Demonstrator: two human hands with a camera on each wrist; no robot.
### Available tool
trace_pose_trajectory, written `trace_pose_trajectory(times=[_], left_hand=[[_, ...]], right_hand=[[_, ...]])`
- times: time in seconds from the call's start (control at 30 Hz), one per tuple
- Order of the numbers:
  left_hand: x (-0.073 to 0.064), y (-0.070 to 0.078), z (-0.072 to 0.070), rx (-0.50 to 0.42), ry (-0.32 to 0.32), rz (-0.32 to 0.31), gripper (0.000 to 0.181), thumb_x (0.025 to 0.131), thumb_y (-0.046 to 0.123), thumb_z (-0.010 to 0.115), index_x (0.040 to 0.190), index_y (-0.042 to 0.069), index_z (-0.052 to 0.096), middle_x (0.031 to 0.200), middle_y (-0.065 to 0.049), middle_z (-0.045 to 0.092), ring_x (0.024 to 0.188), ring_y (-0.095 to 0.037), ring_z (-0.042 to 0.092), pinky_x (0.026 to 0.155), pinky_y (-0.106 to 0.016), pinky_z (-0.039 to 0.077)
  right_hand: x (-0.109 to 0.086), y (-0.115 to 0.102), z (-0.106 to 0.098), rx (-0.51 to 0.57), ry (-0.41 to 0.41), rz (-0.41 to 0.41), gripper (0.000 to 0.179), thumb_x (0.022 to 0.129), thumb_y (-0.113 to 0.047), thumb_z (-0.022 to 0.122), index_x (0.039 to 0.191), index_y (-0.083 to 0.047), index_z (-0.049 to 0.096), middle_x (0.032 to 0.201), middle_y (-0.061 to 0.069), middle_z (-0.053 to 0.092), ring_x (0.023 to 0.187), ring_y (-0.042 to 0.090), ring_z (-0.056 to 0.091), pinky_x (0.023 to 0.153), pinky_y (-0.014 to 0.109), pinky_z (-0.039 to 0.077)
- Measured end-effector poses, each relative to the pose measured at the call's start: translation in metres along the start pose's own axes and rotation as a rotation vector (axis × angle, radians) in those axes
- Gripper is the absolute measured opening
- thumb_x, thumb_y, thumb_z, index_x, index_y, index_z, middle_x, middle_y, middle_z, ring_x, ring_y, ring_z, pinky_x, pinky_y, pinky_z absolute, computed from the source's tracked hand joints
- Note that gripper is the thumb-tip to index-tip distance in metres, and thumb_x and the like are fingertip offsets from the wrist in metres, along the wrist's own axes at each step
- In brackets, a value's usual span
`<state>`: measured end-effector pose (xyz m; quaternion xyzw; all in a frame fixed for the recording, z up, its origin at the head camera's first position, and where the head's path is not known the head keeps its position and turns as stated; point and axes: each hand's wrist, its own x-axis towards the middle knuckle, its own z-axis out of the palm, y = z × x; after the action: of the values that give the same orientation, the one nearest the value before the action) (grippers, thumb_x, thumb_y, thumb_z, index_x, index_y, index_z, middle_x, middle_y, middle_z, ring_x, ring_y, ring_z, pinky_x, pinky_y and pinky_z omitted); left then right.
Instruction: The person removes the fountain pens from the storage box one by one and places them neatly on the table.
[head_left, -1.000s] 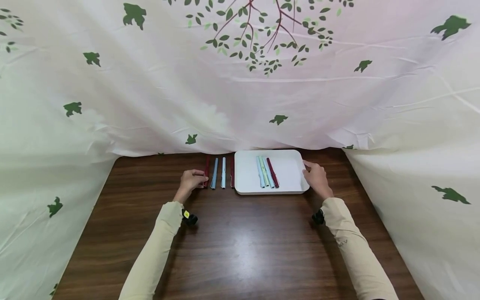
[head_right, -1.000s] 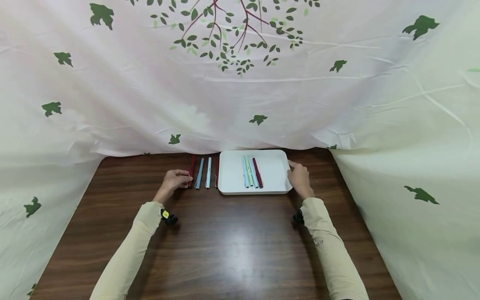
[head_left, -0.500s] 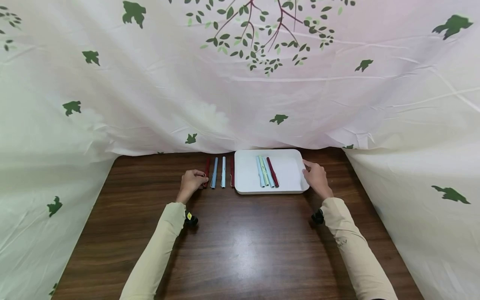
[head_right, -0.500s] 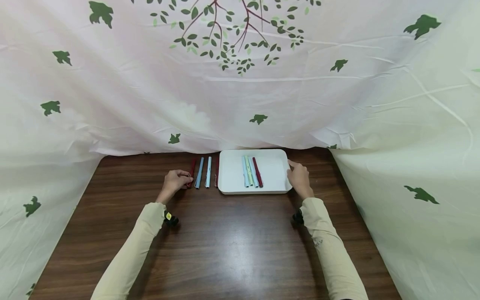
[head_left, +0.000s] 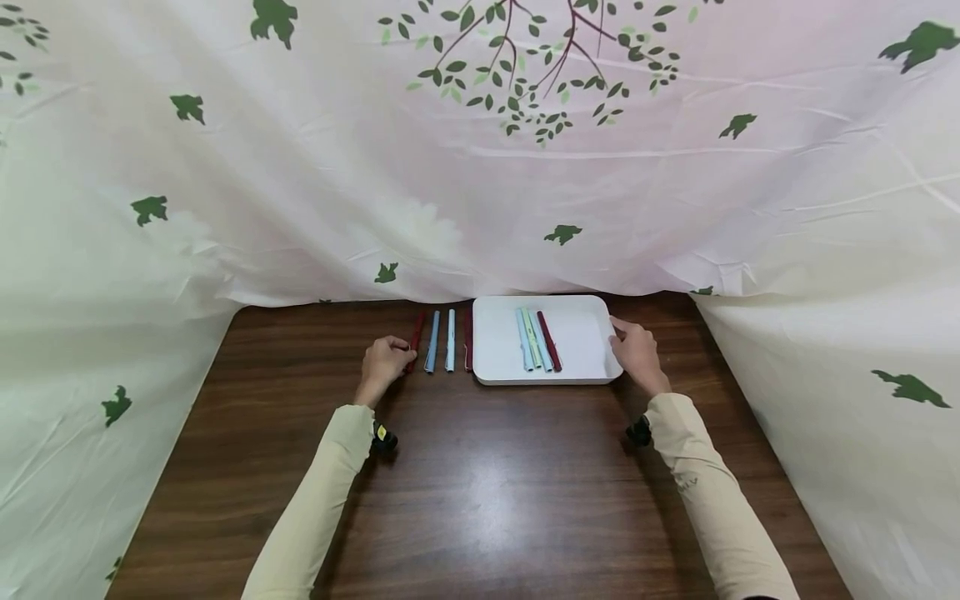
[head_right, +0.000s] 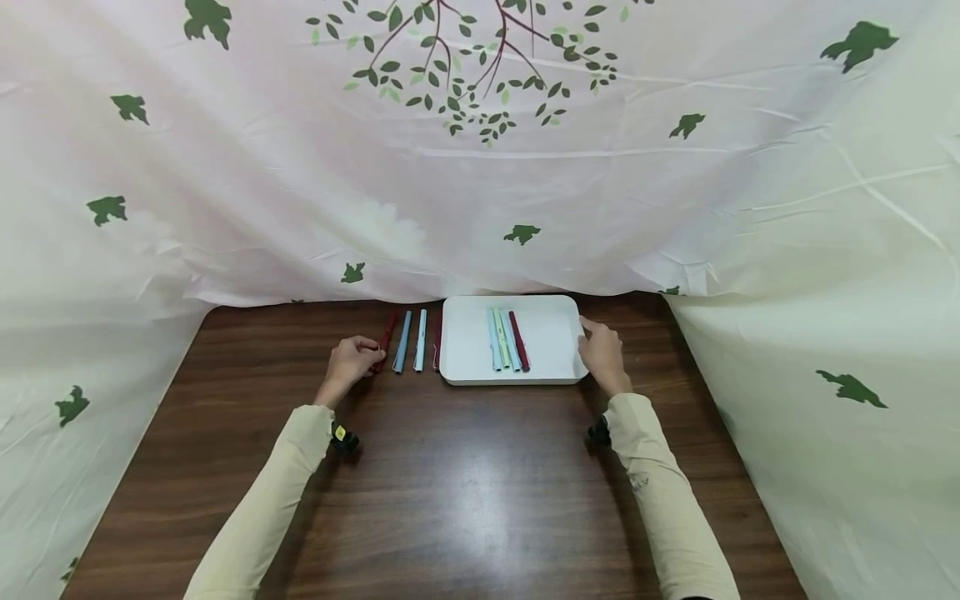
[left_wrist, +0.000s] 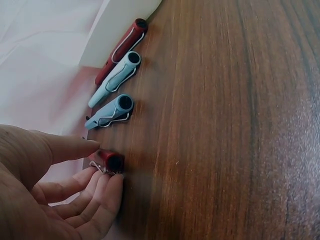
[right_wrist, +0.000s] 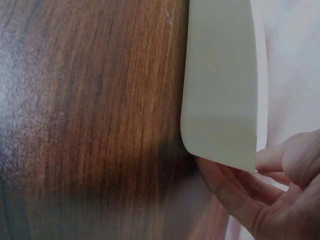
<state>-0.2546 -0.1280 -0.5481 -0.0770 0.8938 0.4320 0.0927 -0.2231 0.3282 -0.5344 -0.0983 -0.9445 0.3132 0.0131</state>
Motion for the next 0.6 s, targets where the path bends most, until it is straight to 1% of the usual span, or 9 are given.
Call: trace_pose_trajectory(times=[0.13, 0.2, 0.27, 0.37, 0.43, 0.5, 0.6], left_hand=[[0.000, 0.000, 0.000, 0.039, 0.006, -0.014, 0.032, 0.101, 0.024, 0.070, 0.122, 0.001, 0.070, 0.104, -0.017, 0.077, 0.073, -0.023, 0.072, 0.068, -0.037, 0.052], [-0.001, 0.002, 0.001, 0.052, 0.013, -0.015, 0.033, 0.100, 0.025, 0.070, 0.123, 0.001, 0.070, 0.107, -0.017, 0.076, 0.081, -0.026, 0.072, 0.074, -0.042, 0.053], [-0.002, 0.003, 0.002, 0.059, 0.024, -0.004, 0.034, 0.100, 0.025, 0.070, 0.125, 0.001, 0.069, 0.112, -0.019, 0.074, 0.091, -0.031, 0.071, 0.082, -0.047, 0.053], [-0.004, 0.006, 0.004, 0.060, 0.044, 0.024, 0.039, 0.100, 0.023, 0.069, 0.130, -0.001, 0.065, 0.122, -0.022, 0.068, 0.108, -0.038, 0.065, 0.092, -0.055, 0.050], [-0.005, 0.007, 0.006, 0.062, 0.063, 0.053, 0.041, 0.100, 0.022, 0.069, 0.133, -0.001, 0.062, 0.126, -0.024, 0.063, 0.114, -0.040, 0.061, 0.095, -0.058, 0.048], [-0.006, 0.009, 0.008, 0.047, 0.083, 0.082, 0.040, 0.100, 0.020, 0.069, 0.134, -0.001, 0.061, 0.128, -0.024, 0.059, 0.116, -0.041, 0.057, 0.096, -0.059, 0.046], [-0.006, 0.012, 0.013, -0.006, 0.135, 0.149, 0.032, 0.101, 0.016, 0.068, 0.128, 0.000, 0.064, 0.128, -0.022, 0.059, 0.116, -0.039, 0.056, 0.094, -0.058, 0.046]], right_hand=[[0.000, 0.000, 0.000, 0.006, -0.006, -0.001, 0.047, 0.105, -0.005, 0.054, 0.152, 0.002, 0.050, 0.136, 0.033, 0.062, 0.087, 0.034, 0.067, 0.066, 0.036, 0.050], [0.000, 0.000, -0.001, 0.007, -0.011, 0.001, 0.048, 0.105, -0.006, 0.054, 0.152, 0.002, 0.050, 0.138, 0.033, 0.061, 0.082, 0.033, 0.066, 0.064, 0.035, 0.049], [0.000, 0.000, -0.001, 0.006, -0.014, 0.003, 0.048, 0.105, -0.006, 0.054, 0.152, 0.002, 0.050, 0.139, 0.033, 0.061, 0.082, 0.031, 0.065, 0.064, 0.034, 0.049], [0.000, -0.001, -0.002, -0.001, -0.014, 0.004, 0.047, 0.105, -0.005, 0.054, 0.152, 0.002, 0.050, 0.140, 0.033, 0.060, 0.080, 0.031, 0.063, 0.064, 0.035, 0.049], [0.000, -0.002, -0.001, -0.005, -0.010, 0.003, 0.047, 0.105, -0.005, 0.054, 0.151, 0.003, 0.050, 0.140, 0.033, 0.059, 0.082, 0.031, 0.063, 0.065, 0.035, 0.049], [0.000, -0.003, -0.001, -0.008, -0.006, 0.005, 0.047, 0.105, -0.005, 0.054, 0.151, 0.002, 0.051, 0.140, 0.033, 0.060, 0.082, 0.031, 0.063, 0.065, 0.035, 0.049], [-0.001, -0.003, 0.000, -0.010, -0.003, 0.008, 0.047, 0.105, -0.005, 0.053, 0.151, 0.002, 0.051, 0.139, 0.032, 0.061, 0.085, 0.031, 0.064, 0.065, 0.033, 0.049]])
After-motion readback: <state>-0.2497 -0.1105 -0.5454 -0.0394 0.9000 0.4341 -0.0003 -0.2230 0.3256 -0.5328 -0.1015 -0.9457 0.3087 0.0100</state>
